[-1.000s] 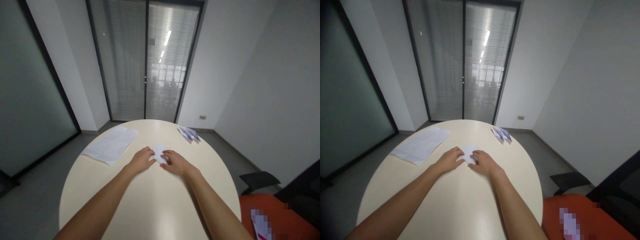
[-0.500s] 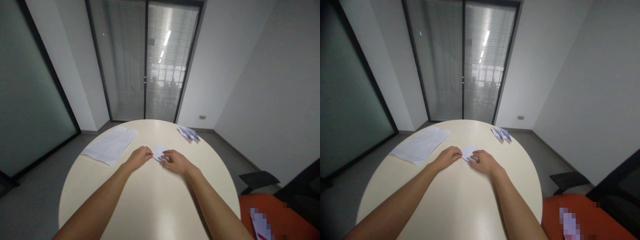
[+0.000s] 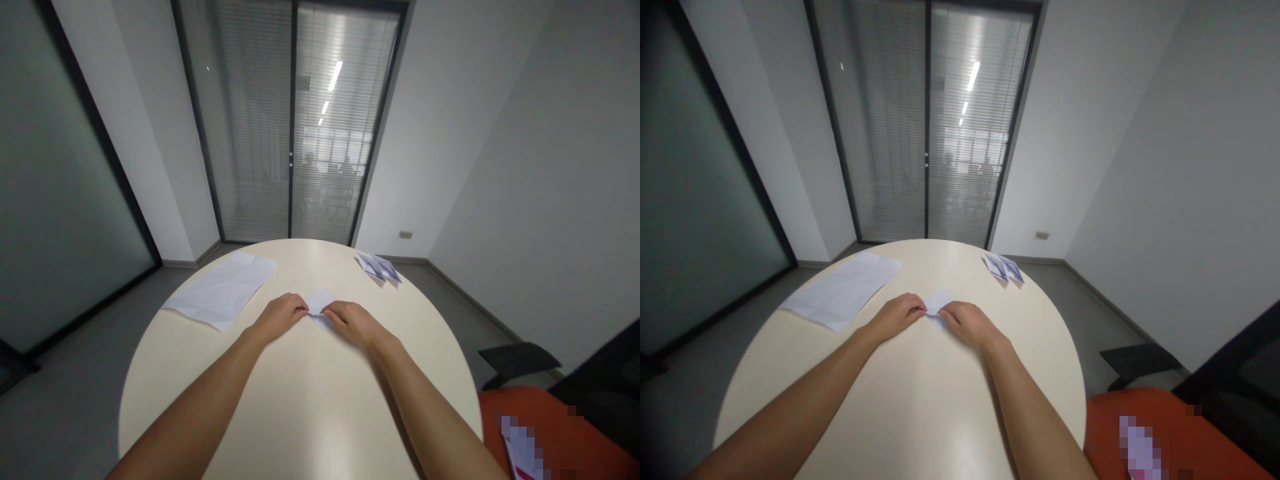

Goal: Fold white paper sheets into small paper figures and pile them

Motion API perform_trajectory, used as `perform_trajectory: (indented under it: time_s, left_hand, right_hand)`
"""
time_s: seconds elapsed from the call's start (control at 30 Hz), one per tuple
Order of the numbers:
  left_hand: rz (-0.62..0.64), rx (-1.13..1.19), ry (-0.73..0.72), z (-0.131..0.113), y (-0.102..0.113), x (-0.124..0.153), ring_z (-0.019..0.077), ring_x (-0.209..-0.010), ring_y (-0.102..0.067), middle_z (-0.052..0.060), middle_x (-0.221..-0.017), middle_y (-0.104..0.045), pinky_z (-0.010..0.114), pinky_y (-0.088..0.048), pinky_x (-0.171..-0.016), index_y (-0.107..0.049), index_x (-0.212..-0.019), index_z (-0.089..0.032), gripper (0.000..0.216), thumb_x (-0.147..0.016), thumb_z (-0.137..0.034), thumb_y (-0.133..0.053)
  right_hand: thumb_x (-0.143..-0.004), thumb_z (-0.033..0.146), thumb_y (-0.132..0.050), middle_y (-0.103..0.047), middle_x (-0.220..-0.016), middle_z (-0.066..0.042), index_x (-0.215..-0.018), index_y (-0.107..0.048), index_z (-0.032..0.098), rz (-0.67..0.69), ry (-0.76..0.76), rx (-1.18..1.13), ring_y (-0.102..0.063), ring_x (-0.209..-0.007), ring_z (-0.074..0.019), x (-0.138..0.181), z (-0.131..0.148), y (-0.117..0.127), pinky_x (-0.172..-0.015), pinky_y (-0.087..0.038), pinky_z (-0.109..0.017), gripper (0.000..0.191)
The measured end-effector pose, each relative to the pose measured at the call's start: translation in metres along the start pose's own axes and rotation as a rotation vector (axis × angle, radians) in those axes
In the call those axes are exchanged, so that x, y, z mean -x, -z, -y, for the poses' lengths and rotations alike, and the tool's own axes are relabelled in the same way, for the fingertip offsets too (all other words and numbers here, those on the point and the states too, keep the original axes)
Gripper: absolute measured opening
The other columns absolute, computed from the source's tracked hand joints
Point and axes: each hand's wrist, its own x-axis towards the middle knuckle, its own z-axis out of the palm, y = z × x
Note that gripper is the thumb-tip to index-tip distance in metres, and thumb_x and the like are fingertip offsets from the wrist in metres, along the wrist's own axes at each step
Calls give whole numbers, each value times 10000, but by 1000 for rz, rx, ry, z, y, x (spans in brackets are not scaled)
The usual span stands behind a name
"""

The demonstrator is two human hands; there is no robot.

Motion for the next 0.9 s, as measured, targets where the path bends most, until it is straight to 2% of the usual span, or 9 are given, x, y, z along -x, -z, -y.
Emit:
perform_trajectory:
  time_s: [0.2, 0.33, 0.5, 0.67, 0.77, 0.9]
  left_hand:
    - [10, -26, -24, -6, 2, 1, 186, -976, -632, 29, -1012, -720, 273, -457, -855, -719, -995, -218, 159, -963, -241, -565]
    - [30, -21, -58, -7, 3, 1, 186, -981, -631, 26, -1003, -718, 267, -455, -844, -723, -978, -218, 155, -960, -257, -575]
    - [12, -7, -6, -8, 2, 1, 184, -953, -644, 22, -995, -729, 269, -456, -831, -726, -979, -217, 175, -970, -261, -557]
    - [15, -8, 25, -6, 0, -1, 190, -949, -654, 17, -998, -743, 279, -460, -837, -733, -992, -228, 190, -967, -256, -547]
    - [18, 6, 41, -4, 0, -1, 192, -956, -659, 17, -1009, -749, 281, -465, -842, -736, -1000, -231, 199, -963, -259, -542]
    - [-3, 32, 71, -1, -3, -2, 195, -969, -666, 19, -1042, -754, 283, -470, -852, -736, -1020, -236, 208, -955, -270, -541]
  right_hand:
    - [-1053, 378, -371, -736, -935, -65, -976, -690, 189, -83, -54, -17, -634, -789, -182, -3, -3, -6, -723, -410, -272, 379]
    - [-1052, 389, -378, -733, -924, -60, -949, -678, 192, -109, -77, -57, -629, -785, -184, -4, -7, -7, -722, -408, -275, 373]
    - [-1044, 404, -401, -736, -928, -57, -946, -687, 198, -114, -70, -117, -634, -801, -190, -3, -7, -4, -717, -411, -273, 366]
    - [-1023, 396, -451, -744, -982, -55, -1036, -699, 211, -116, -67, -172, -652, -843, -196, -3, -8, -4, -734, -427, -276, 310]
    - [-1005, 390, -483, -746, -974, -56, -1124, -675, 213, -132, -117, -189, -658, -817, -193, -3, -14, -7, -720, -437, -279, 287]
    - [-985, 386, -509, -746, -968, -68, -1147, -657, 212, -166, -196, -154, -667, -833, -201, -2, -27, -12, -729, -448, -286, 280]
